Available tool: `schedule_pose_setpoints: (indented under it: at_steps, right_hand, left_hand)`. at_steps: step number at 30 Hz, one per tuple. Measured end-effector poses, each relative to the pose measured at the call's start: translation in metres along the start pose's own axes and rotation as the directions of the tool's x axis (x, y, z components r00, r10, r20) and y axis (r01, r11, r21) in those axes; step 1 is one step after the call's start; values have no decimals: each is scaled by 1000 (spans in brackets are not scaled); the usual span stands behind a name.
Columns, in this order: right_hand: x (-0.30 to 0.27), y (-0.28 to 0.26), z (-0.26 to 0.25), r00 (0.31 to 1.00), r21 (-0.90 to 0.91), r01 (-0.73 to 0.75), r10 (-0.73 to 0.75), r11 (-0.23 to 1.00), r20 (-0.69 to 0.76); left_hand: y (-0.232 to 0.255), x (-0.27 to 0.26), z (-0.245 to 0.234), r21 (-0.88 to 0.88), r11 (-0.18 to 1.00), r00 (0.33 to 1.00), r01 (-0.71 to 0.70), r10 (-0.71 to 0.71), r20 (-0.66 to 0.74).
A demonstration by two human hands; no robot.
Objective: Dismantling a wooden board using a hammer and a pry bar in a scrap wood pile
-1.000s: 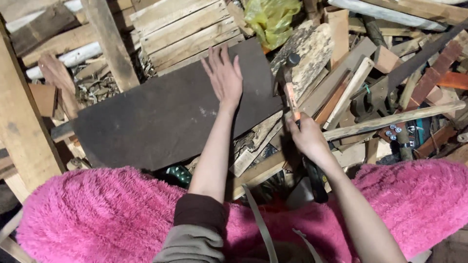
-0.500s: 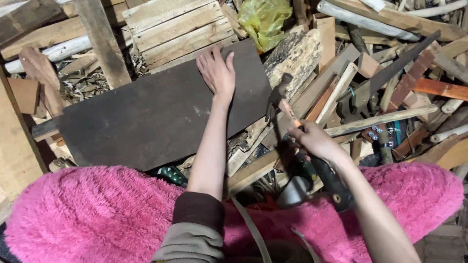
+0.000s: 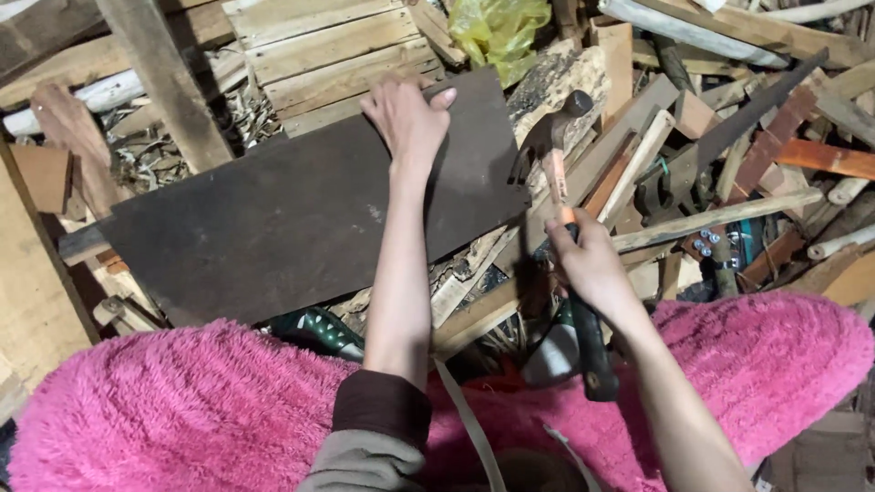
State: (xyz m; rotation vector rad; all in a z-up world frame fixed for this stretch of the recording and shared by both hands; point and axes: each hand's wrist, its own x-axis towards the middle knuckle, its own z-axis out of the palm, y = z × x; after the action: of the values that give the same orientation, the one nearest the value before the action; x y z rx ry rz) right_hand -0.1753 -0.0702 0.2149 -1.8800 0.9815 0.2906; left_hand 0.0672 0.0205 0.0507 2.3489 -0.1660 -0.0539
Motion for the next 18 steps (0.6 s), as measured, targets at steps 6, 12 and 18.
schedule_pose_setpoints:
  at_steps: [6,12,18]
  right_hand:
    - [4,16,8,995,-366,23,-56,930,-81]
    - [5,29,-6,999,195,40,-39,980,-8]
    - [-11,53,-28,990,293,9,34,956,-140]
  left_hand:
    - [3,4,-14,-39,997,997,70,-69,30]
    - [0,7,-35,-117,993,1000,-8,12,26]
    - [2,3,-10,0,993,970,-117,114,-217]
